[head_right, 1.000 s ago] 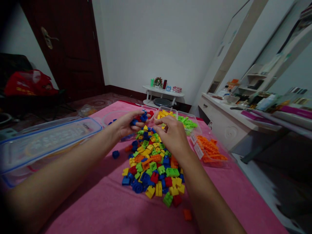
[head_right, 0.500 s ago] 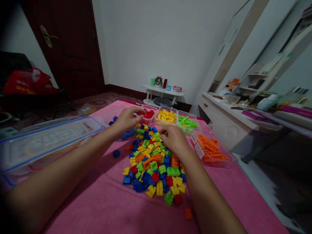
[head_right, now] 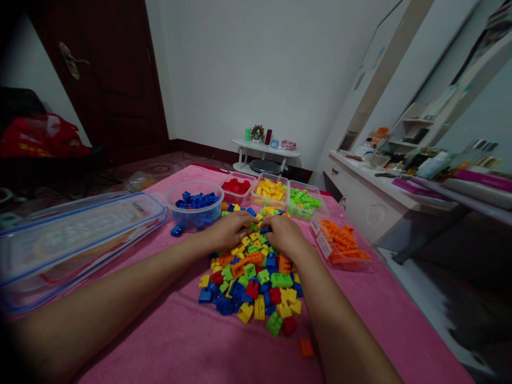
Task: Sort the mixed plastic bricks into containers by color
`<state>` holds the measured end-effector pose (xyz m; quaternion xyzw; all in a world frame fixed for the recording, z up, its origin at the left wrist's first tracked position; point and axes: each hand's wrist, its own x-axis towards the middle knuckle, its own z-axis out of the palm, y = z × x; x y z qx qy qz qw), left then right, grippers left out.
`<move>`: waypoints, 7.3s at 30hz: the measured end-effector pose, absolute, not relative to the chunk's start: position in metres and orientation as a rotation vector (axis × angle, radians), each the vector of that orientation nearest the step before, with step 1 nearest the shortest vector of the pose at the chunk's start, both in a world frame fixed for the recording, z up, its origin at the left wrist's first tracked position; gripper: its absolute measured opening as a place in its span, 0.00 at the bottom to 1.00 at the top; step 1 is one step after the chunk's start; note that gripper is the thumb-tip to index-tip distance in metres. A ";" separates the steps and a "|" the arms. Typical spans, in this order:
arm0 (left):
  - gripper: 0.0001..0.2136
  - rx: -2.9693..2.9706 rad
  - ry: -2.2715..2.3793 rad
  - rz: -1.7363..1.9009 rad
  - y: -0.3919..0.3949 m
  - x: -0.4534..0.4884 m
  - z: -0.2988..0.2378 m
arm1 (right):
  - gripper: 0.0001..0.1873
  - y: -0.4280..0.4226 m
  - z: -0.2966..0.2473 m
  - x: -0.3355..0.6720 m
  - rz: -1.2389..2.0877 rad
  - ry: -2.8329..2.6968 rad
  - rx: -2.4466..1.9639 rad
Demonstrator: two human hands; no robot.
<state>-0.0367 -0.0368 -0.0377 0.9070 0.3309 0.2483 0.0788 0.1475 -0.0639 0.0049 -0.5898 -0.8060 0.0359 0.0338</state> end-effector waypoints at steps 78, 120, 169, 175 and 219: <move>0.09 2.642 1.070 0.801 -0.030 -0.039 -0.050 | 0.07 -0.076 0.013 0.126 0.163 -2.502 -1.580; 0.08 2.652 1.088 0.838 -0.035 -0.037 -0.050 | 0.06 -0.077 0.010 0.122 0.137 -2.492 -1.602; 0.10 2.640 1.151 0.789 -0.039 -0.035 -0.051 | 0.05 -0.075 0.005 0.121 0.088 -2.479 -1.568; 0.10 2.653 1.156 0.800 -0.039 -0.035 -0.052 | 0.05 -0.075 0.004 0.121 0.080 -2.479 -1.563; 0.10 2.664 1.163 0.790 -0.041 -0.035 -0.050 | 0.05 -0.076 0.004 0.119 0.058 -2.475 -1.600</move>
